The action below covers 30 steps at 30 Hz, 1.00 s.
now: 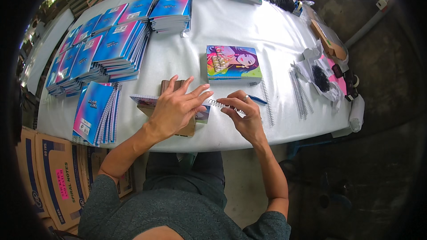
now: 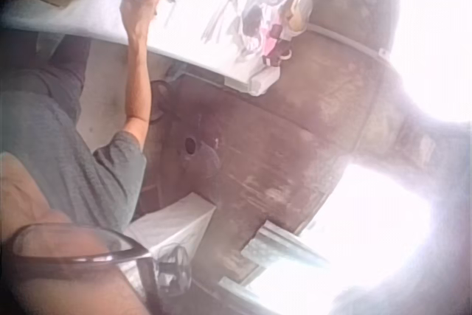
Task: The person manually inserts a metal spiral binding into the punched holes of a notebook cover and pages, using a pair of pliers to secure the ends. They repeat this process for multiple notebooks, picking them up from a stack and placing them into a new stack after binding them.
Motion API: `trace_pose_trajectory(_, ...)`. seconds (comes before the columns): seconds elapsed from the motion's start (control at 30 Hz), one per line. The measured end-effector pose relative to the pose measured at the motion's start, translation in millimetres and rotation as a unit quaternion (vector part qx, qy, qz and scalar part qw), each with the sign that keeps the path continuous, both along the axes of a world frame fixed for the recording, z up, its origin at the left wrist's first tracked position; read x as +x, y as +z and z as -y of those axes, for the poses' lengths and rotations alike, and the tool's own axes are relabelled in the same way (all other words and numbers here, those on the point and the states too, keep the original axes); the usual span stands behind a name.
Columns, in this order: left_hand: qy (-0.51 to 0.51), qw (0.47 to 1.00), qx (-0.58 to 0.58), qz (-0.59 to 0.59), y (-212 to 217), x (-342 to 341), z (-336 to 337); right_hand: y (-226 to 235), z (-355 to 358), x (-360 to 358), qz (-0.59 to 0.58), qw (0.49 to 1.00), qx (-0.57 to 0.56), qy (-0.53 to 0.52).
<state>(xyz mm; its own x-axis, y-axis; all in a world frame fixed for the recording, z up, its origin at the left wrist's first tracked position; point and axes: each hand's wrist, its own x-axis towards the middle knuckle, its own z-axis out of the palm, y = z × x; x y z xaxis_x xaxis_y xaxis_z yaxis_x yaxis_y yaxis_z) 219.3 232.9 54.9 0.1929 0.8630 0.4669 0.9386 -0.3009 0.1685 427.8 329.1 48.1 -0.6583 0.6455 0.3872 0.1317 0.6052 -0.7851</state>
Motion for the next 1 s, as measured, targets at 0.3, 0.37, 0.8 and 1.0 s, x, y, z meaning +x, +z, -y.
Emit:
trace_pose_trajectory(0.3,-0.023,1.0,-0.004,0.004,-0.4,-2.5,0.9,14.1,-16.7,0.8,0.038,0.996,0.018,0.083)
trace_pose_trajectory(0.37,-0.027,1.0,-0.004,0.007,3.5,-1.3,3.0,14.3,-18.2,-0.3,0.04,0.994,0.008,0.105)
trace_pose_trajectory(0.8,-0.035,0.998,-0.028,0.04,8.9,13.6,4.8,39.3,15.4,-4.6,0.174,0.95,0.258,0.021)
trace_pose_trajectory(1.0,-0.04,0.995,-0.087,-0.031,5.8,14.6,8.5,37.0,-47.2,-9.9,0.275,0.898,-0.21,0.272)
